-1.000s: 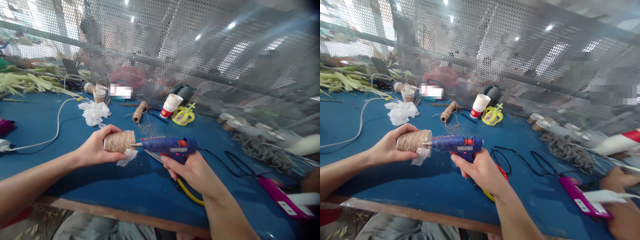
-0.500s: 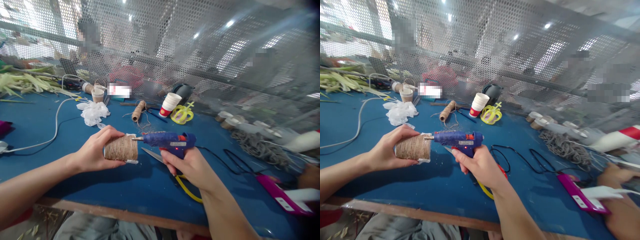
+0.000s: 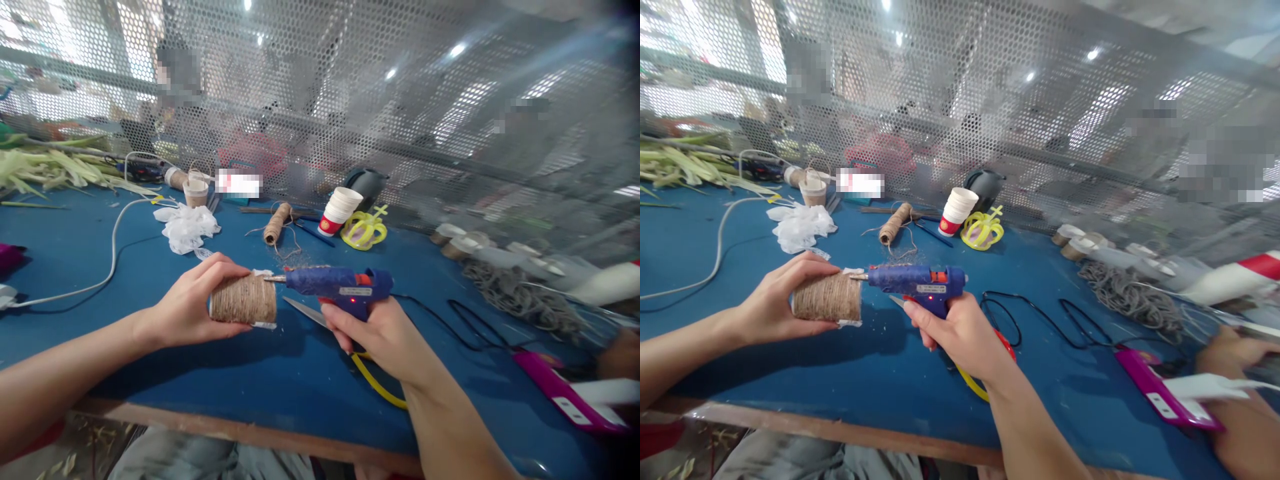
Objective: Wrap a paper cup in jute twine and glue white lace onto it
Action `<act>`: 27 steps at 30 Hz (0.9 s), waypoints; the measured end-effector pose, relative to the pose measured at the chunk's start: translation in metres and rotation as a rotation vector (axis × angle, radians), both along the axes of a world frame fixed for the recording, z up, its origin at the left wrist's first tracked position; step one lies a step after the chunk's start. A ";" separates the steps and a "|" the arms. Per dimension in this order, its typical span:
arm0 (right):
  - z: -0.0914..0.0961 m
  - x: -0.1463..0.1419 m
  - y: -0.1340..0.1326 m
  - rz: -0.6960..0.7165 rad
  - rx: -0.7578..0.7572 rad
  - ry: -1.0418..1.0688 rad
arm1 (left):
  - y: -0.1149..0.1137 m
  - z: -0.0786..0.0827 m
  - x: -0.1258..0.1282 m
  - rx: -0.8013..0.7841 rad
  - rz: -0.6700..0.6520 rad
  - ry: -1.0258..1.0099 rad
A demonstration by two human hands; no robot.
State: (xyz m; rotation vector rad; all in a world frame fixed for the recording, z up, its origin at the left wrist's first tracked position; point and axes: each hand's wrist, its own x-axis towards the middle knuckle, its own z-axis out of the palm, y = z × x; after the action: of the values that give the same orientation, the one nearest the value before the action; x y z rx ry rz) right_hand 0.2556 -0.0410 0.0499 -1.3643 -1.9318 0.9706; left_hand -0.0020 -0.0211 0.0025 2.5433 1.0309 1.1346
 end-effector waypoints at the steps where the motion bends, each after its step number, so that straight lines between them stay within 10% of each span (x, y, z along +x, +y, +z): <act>1: 0.000 0.000 0.000 0.006 0.003 0.005 | 0.000 0.000 0.000 -0.018 0.011 -0.016; 19: -0.005 0.002 -0.002 0.012 -0.045 0.023 | 0.005 0.005 0.001 -0.557 0.056 -0.314; 27: -0.006 0.002 -0.001 0.012 -0.047 0.051 | 0.003 0.005 0.002 -0.392 0.102 -0.229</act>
State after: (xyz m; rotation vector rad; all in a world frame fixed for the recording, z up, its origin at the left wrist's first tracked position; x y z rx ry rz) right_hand 0.2578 -0.0422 0.0441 -1.3426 -1.8917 1.0527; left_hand 0.0004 -0.0183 0.0074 2.0296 1.1963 1.0896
